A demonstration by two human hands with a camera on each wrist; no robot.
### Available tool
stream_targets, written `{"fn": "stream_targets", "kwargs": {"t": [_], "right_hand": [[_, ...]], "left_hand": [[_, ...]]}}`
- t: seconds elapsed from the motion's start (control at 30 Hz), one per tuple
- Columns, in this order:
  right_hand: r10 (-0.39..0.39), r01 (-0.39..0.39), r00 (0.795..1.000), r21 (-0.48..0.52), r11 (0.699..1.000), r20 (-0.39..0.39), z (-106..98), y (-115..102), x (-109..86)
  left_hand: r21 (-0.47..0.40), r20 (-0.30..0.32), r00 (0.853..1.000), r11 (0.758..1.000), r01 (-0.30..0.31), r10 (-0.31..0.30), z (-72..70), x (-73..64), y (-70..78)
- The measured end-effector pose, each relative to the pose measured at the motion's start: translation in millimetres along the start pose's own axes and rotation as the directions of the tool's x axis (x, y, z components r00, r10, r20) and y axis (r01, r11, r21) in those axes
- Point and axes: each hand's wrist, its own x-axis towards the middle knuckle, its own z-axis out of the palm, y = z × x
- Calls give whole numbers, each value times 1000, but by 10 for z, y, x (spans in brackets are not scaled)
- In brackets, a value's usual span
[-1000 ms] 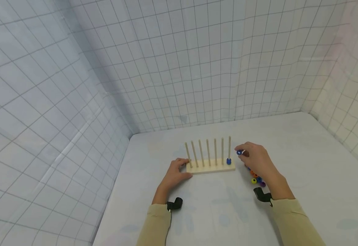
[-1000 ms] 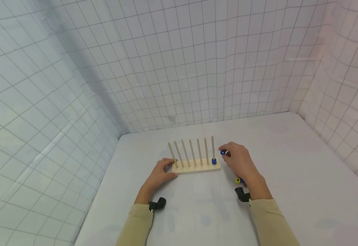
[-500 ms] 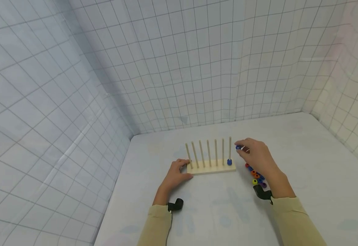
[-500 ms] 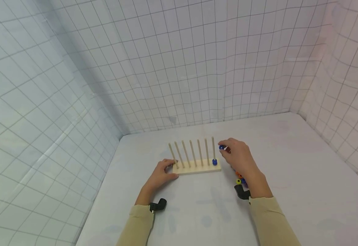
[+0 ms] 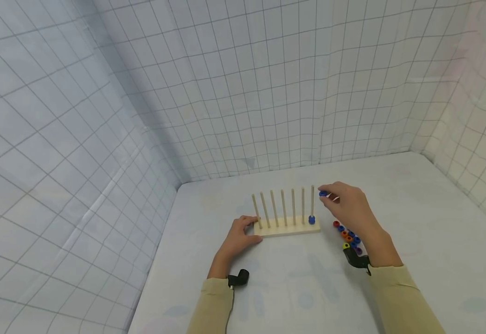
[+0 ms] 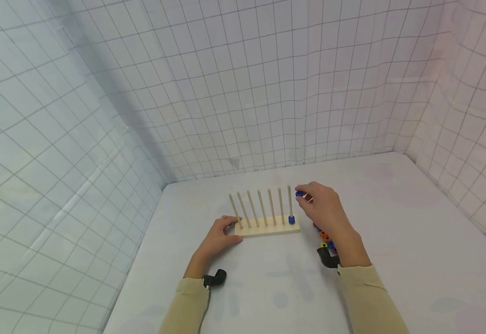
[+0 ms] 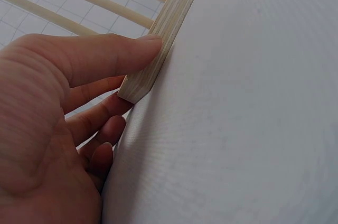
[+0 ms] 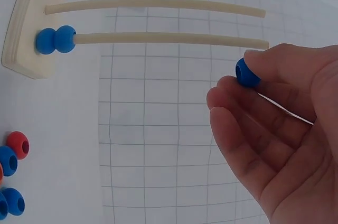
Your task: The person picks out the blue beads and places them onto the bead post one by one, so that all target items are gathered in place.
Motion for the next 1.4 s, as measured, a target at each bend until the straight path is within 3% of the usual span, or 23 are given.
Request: {"fn": "stream_targets", "kwargs": {"t": [0.43, 0.63, 1.17, 1.4], "right_hand": [[-102, 104, 989, 12, 995, -107, -24, -59, 65], [-113, 116, 983, 14, 993, -147, -11, -110, 108], [-141, 152, 976, 58, 987, -164, 71, -174, 166], [-117, 124, 983, 41, 992, -141, 121, -169, 168]], "left_hand": [[-8, -6, 1000, 1000, -13, 13, 9, 17, -31], [-7, -8, 1000, 1000, -21, 21, 11, 19, -48], [-13, 1, 1000, 1000, -7, 7, 9, 19, -58], [-18, 6, 1000, 1000, -20, 20, 9, 27, -62]]}}
